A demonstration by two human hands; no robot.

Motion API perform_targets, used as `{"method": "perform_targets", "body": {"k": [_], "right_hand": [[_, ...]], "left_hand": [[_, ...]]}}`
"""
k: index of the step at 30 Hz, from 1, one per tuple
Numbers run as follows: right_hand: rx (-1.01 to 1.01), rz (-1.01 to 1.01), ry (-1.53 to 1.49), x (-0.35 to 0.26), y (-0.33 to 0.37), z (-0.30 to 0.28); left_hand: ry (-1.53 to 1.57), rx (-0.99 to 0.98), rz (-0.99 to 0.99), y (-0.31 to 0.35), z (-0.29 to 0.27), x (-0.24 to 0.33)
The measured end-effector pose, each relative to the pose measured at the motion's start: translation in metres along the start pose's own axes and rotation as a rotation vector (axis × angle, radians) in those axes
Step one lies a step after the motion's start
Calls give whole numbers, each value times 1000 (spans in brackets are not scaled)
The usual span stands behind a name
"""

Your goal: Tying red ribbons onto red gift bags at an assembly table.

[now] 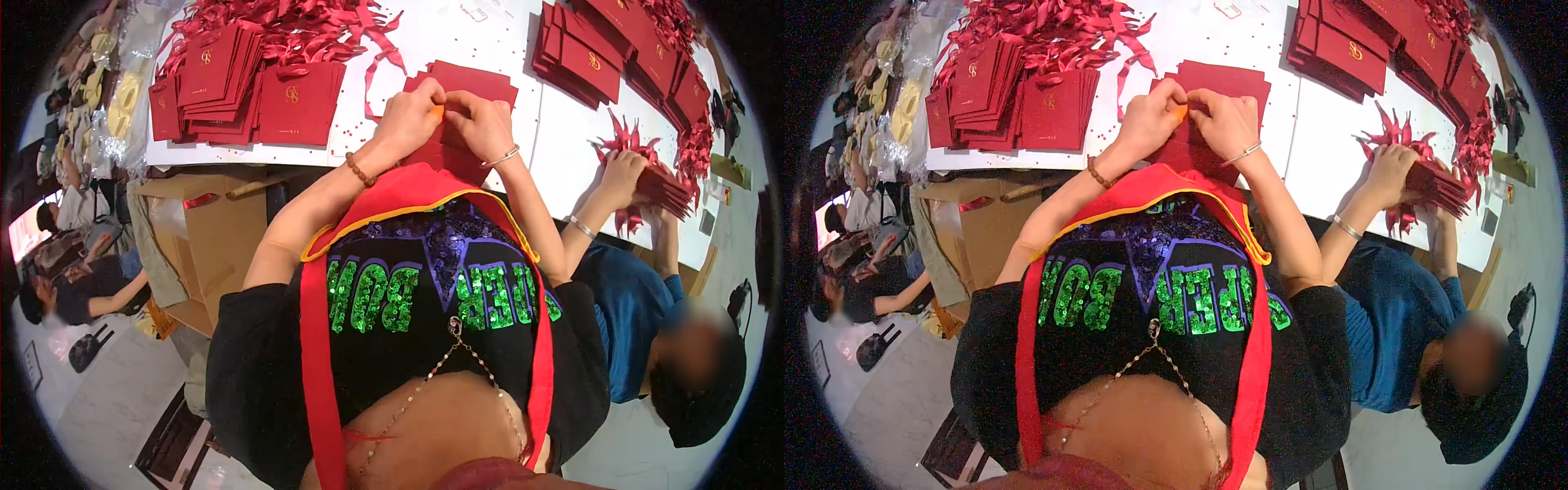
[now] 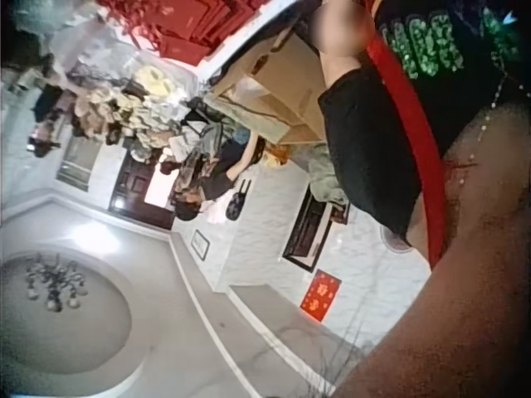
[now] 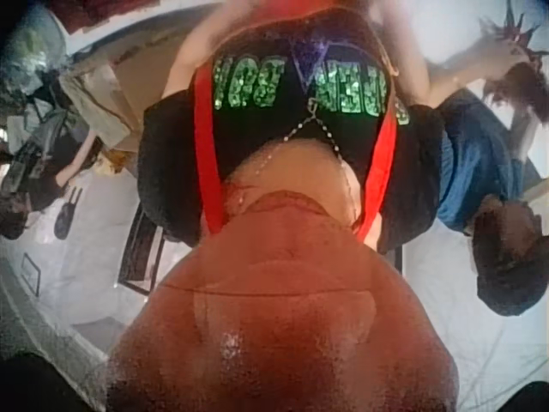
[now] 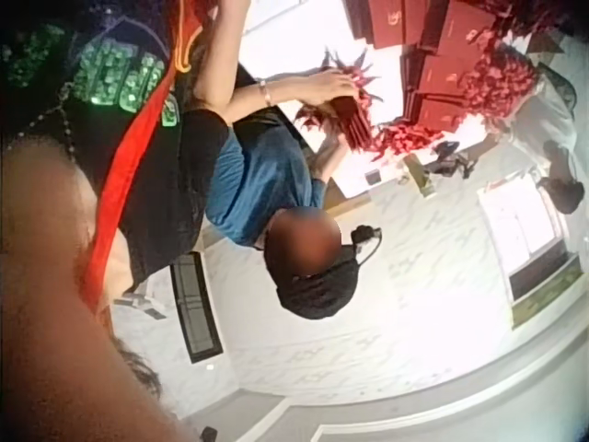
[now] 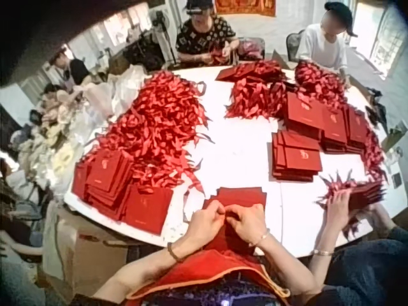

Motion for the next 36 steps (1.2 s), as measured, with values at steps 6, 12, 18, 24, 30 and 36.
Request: {"method": "perform_targets", "body": {"k": [6,12,18,24,30,36], "right_hand": [[122,-77,-206,-9,-1,-8],[116,-188,-135,-27,6,-9],[111,-238,-71,-35,15,-7],[136,-204,-47,-27,12,-10],[10,-132,-176,-26,8,-8],[121,-105,-175,-10,-1,-4]], "left_hand": [[407,-177,-334,6,4,-23],[-104,-382,108,-32,-10,-12],[-44,-866,28,-36,13,-3],[19,-950,-29,-34,30,-10],[247,-406,-230,-78,14,-37],[120,-28,-208,-99,-32,-105]]}}
Point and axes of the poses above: each hand's wrist, its own y-axis away from the middle knuckle, its own z-axis out of the palm, x = y × z, the point moved 8 cm from there along -y, towards the middle knuckle, and after that the axes turned 13 degrees about x, right-handed, at the moved point
